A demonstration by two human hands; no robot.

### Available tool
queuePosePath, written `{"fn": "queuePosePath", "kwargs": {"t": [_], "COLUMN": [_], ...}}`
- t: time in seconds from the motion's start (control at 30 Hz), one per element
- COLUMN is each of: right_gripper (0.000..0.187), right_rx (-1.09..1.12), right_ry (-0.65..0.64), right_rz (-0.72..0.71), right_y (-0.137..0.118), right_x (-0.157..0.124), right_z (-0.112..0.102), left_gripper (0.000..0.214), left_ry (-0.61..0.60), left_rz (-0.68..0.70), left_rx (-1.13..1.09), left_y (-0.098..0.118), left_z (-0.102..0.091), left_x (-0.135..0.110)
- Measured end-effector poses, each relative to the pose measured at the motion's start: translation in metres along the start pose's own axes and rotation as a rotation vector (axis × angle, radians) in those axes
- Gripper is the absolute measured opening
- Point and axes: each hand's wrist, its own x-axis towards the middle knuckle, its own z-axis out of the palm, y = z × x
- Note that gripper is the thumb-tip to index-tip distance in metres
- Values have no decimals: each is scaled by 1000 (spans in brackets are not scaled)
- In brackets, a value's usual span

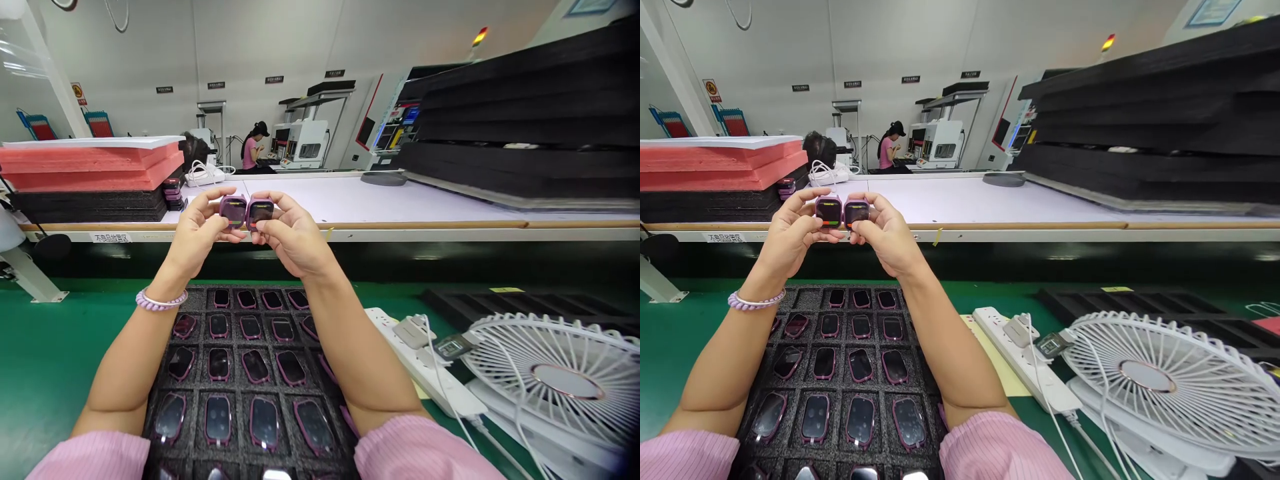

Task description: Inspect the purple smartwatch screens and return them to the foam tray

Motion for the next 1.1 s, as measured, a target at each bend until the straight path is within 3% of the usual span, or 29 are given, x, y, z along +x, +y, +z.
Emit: {"fn": "queuePosePath", "kwargs": {"t": [0.23, 0.4, 0.57, 0.8, 1.1], "right_gripper": [40, 29, 22, 35, 59], "right_rx": [95, 140, 213, 287, 181], "right_ry": [-45, -86, -102, -118, -175], "right_rz": [17, 112, 219, 188, 105], "right_y": [5, 6, 11, 18, 20], "right_x": [11, 7, -9, -13, -16], "right_z": [-3, 3, 12, 14, 10], "left_gripper": [49, 52, 55, 62, 57], "left_ry": [-33, -1, 24, 76, 89], "left_rz": [-14, -123, -148, -89, -5], "left_rx": [66, 64, 28, 53, 97], "left_y": [15, 22, 17, 4, -10], "left_z": [-16, -27, -26, -16, -18], "left_x": [8, -17, -38, -46, -45]}}
